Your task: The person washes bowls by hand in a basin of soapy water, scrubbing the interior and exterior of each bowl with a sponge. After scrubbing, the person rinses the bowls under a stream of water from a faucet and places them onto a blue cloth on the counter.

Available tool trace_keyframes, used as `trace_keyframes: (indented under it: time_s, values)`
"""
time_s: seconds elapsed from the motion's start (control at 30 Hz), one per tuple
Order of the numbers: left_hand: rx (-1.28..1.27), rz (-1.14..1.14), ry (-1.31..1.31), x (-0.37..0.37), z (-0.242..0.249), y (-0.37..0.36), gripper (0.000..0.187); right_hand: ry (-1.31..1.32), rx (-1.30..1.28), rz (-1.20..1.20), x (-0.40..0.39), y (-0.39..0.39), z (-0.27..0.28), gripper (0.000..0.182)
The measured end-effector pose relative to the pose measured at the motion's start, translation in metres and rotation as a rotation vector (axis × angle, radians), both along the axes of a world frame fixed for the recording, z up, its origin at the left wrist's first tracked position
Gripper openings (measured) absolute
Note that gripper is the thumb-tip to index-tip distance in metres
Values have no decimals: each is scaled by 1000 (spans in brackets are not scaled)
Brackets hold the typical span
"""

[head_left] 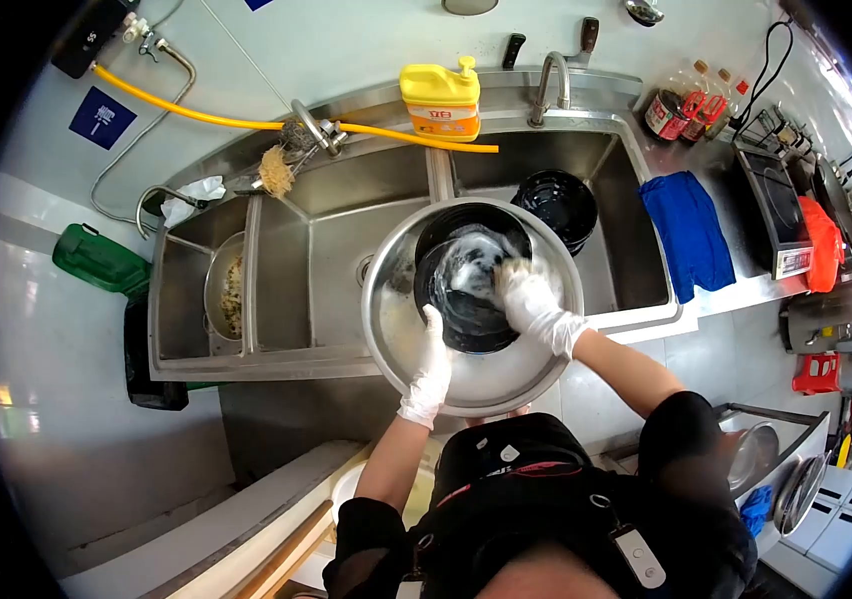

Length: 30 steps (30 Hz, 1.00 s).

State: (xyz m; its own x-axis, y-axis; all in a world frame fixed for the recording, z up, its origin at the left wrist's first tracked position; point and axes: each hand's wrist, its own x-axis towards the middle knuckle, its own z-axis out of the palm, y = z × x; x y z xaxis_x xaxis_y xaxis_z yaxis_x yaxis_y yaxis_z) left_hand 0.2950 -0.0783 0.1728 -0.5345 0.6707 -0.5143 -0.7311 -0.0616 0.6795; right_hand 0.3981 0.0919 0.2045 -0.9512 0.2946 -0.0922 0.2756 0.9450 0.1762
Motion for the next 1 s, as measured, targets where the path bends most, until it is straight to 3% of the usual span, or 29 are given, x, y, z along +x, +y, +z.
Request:
trace_keyframes:
  time_s: [0.03, 0.07, 0.1, 0.17, 0.2, 0.23, 0.3, 0.37, 0.43, 0.47, 0.5, 0.57, 0.63, 0.7, 0.77, 0.87, 0.9, 1.0]
  values:
    - [0, 29, 70, -3, -15, 0, 79, -146, -33, 125, 7, -13, 23, 40]
    - [-15, 59, 242, -5, -23, 1, 79, -160, -30, 81, 7, -26, -2, 40]
    - [-18, 60, 242, -6, -24, 1, 79, -141, -383, 202, 5, -31, 3, 40]
    - [91, 9, 55, -10, -23, 0, 79, 365, -1001, 7, -5, -48, 15, 31]
    - [121, -12, -43, -7, -8, 1, 80, 549, -1106, 40, -16, -55, 27, 29]
    - [126, 0, 131, -4, 1, 5, 82, 737, -1205, 77, -30, -59, 38, 28]
    - [75, 87, -65, 3, 13, 7, 81, 797, -995, 92, -56, -54, 23, 36]
    - [54, 78, 10, 4, 16, 4, 80, 751, -643, 216, -69, -28, 11, 39]
    - [73, 55, -69, 11, 44, 2, 77, 733, -381, 149, -68, -6, 29, 32]
    - [79, 51, -28, 9, 37, -1, 76, 544, -346, -14, -59, -3, 35, 32]
    - [86, 47, 11, 7, 26, -3, 75, 555, -162, 3, -51, 4, 24, 34]
    - [73, 68, 32, 2, 2, -7, 75, 371, -171, -45, -34, 9, 1, 34]
    - [59, 87, 51, -2, -19, -10, 75, 266, 37, -84, -12, -9, -15, 31]
    - [-43, 54, 194, -5, -28, -9, 85, -125, -149, 66, -3, -30, 20, 36]
    - [-63, 15, 204, -4, -28, -11, 85, 260, -890, 62, -1, -43, 10, 33]
    - [53, -4, 88, 0, -13, -8, 83, 542, -1087, 11, -27, -54, 33, 29]
    - [48, -6, 92, 0, -10, -8, 83, 781, -896, 186, -44, -49, 30, 34]
    - [69, -5, 43, 6, 21, -9, 80, 496, -236, 166, -45, -24, 36, 32]
